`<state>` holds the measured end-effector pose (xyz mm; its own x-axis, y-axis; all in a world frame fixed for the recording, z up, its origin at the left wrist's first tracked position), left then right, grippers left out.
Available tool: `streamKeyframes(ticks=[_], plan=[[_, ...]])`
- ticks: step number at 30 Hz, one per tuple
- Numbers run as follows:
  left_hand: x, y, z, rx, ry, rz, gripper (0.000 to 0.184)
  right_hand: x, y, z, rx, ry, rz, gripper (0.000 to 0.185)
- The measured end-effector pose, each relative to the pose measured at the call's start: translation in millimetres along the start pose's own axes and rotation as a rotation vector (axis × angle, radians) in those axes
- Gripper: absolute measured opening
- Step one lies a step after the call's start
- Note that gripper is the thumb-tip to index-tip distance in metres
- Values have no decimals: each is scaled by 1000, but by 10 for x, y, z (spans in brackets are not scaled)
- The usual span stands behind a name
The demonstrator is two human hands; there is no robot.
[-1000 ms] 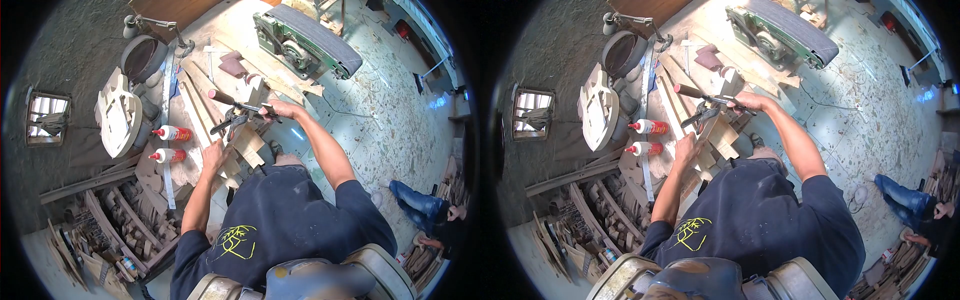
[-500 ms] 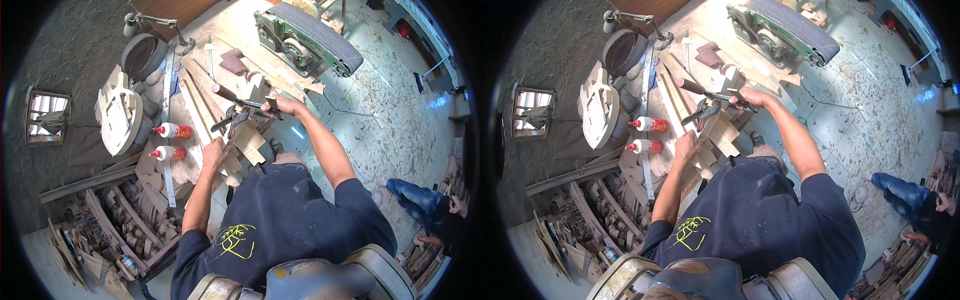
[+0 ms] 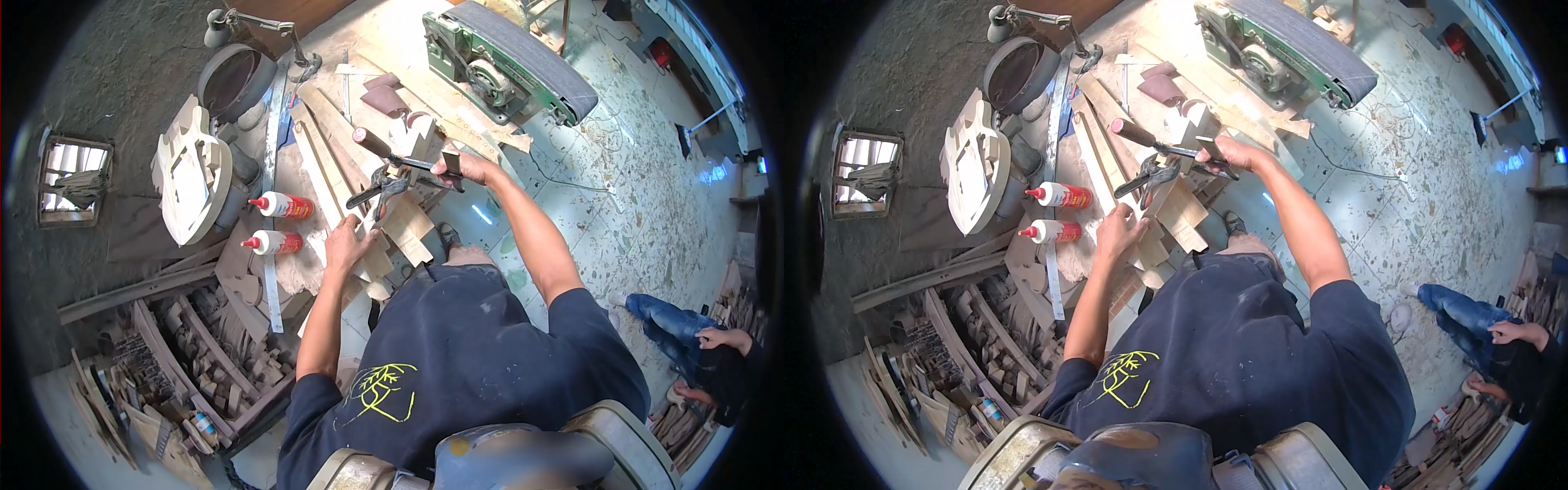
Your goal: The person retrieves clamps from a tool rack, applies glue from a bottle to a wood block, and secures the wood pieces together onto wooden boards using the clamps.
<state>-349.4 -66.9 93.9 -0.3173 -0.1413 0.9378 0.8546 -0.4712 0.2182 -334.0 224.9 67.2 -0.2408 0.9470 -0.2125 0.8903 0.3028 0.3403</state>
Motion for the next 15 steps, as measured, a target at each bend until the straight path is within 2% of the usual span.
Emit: streamKeyframes(ticks=[2, 5, 8, 11, 12, 13, 15], plan=[[72, 6, -11, 17, 52, -24, 48, -1, 1, -14, -3, 0, 4, 40], [-5, -51, -228, 10, 292, 29, 40, -32, 33, -54, -6, 6, -1, 40], [179, -117, -506, 161, 623, 221, 37, -2, 22, -44, 1, 31, 4, 40], [664, -213, -351, 90, 893, 425, 32, 79, -36, 87, -23, 109, 49, 38], [746, -276, -321, 62, 923, 442, 29, 73, -12, 119, -81, 56, 67, 36], [827, -344, -267, 28, 953, 460, 28, 45, -10, 52, -30, 38, 64, 32], [973, -450, -5, -18, 1023, 429, 30, -2, 1, -31, -4, 6, 22, 39]])
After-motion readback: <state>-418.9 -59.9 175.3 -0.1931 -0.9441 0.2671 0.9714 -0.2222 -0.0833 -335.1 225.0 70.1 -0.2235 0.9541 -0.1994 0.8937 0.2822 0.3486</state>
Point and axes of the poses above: each hand's wrist, its own y-axis away from the middle knuckle, its own x-axis out of the back of the hand, z = x × y, the point moved 9 cm from there along -y, towards the middle knuckle, and after that the axes turned 5 degrees about -y, right-handed, at the moved point
